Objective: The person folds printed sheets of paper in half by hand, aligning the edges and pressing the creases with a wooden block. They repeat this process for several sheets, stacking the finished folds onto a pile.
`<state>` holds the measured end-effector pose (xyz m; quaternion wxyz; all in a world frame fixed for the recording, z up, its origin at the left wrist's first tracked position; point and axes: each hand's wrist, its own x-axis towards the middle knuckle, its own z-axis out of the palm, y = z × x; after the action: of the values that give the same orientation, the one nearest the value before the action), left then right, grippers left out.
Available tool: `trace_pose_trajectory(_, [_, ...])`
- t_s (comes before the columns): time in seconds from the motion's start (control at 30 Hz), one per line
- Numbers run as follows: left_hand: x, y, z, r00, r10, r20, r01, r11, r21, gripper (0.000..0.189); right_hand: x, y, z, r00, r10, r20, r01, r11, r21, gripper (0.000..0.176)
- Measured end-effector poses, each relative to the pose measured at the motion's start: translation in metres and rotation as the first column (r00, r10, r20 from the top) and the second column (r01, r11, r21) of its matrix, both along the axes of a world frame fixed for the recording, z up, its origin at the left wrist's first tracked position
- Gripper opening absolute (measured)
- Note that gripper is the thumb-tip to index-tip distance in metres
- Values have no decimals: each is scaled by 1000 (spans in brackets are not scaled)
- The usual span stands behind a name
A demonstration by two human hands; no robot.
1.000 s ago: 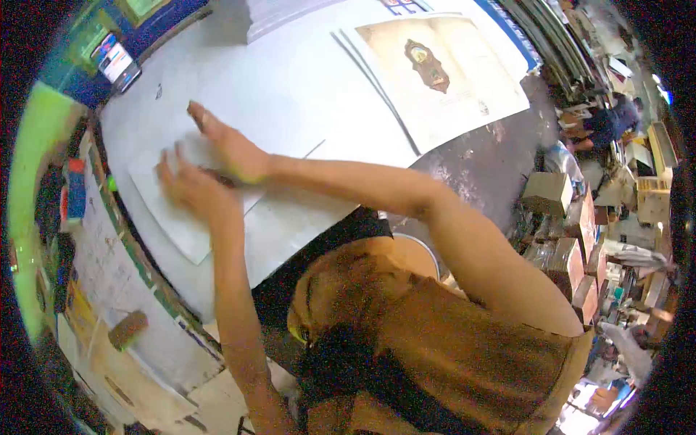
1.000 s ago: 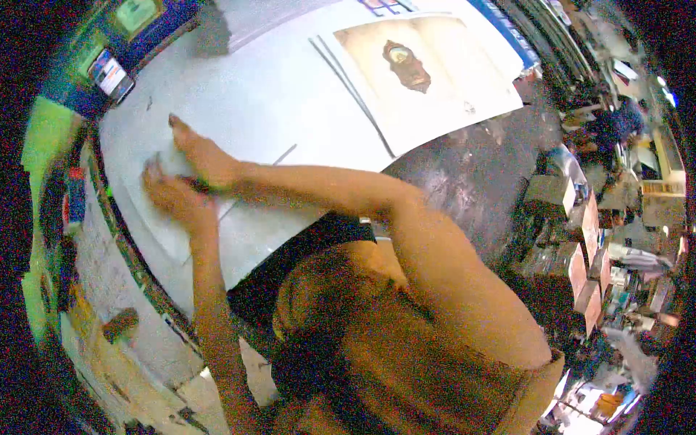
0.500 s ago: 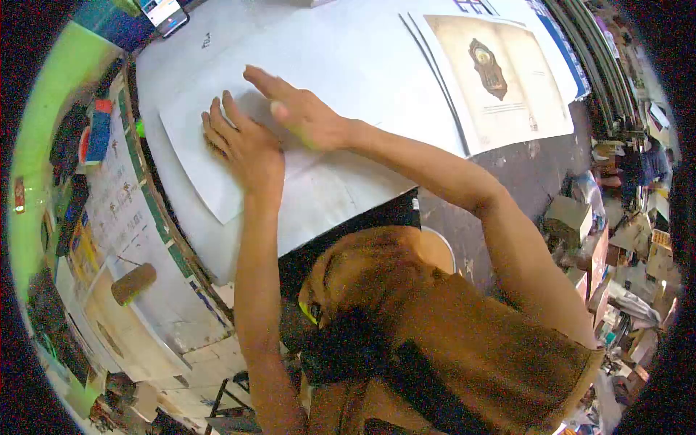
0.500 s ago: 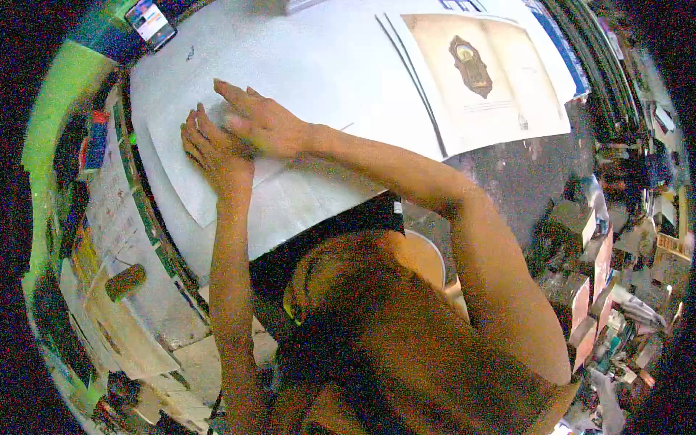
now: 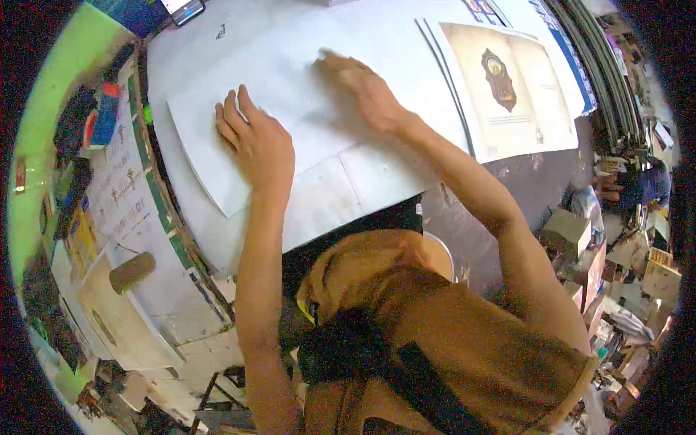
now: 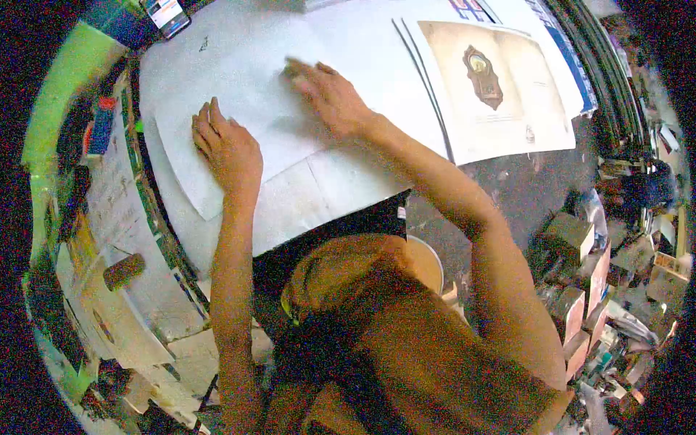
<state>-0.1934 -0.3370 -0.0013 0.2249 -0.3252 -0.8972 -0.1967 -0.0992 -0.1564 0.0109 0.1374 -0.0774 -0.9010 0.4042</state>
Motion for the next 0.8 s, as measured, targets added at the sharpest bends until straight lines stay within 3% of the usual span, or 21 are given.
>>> trace_pose_trajectory(0.03, [-3,3,0,1000,16,8,-16,1000,16,46,-5,-2,-6,999,-8,-31,15,974,228,60])
trace_pose_trajectory(0.1, [-4,3,-6,999,21,31,-21,999,23,46,-16,-28,-28,995,-43,-86,87,783,616,51])
trace_pose_trajectory(0.2, [-4,3,-1,994,-19,111,14,999,46,46,-31,-55,-19,995,73,-70,-29,868,496,48])
trace_pose_trajectory(0.27, [-8,-1,-6,990,-143,5,140,976,163,46,-41,-68,-29,989,-14,-147,89,850,519,54])
trace_pose_trajectory(0.33, [-12,-7,-4,981,-152,124,86,901,424,41,-38,-66,-26,991,-11,-131,71,883,464,55])
trace_pose_trajectory(0.37, [-17,-16,1,962,-81,261,-59,870,490,39,-38,-64,-27,990,-19,-138,78,895,439,55])
trace_pose_trajectory(0.4, [-31,-31,6,979,10,204,-124,824,552,39,-38,-65,-29,990,-24,-141,81,909,410,55])
trace_pose_trajectory(0.43, [-15,-31,37,982,181,-48,-152,921,359,37,-37,-65,-32,990,-28,-140,80,922,378,54])
trace_pose_trajectory(0.47, [0,-30,67,849,374,-374,-333,927,172,37,-37,-64,-32,991,-30,-130,78,920,383,54])
trace_pose_trajectory(0.5, [15,-30,97,600,478,-642,-527,840,133,39,-35,-63,-29,993,-27,-116,70,919,389,53])
trace_pose_trajectory(0.53, [2,-33,112,126,728,-674,-801,476,364,43,-34,-62,-29,994,-18,-104,58,916,398,53])
trace_pose_trajectory(0.6, [1,-18,86,559,714,-423,-590,700,402,45,-34,-60,-32,983,-36,-182,95,939,329,49])
trace_pose_trajectory(0.67, [-5,-6,29,882,453,-129,-332,792,512,47,-36,-60,-32,973,-71,-220,136,945,296,47])
trace_pose_trajectory(0.73, [-10,13,-6,990,-2,138,-92,741,665,49,-39,-59,-29,971,-91,-220,149,953,265,45])
trace_pose_trajectory(0.8, [4,30,-2,985,27,168,-104,880,463,50,-37,-58,-29,970,-105,-221,156,961,226,43])
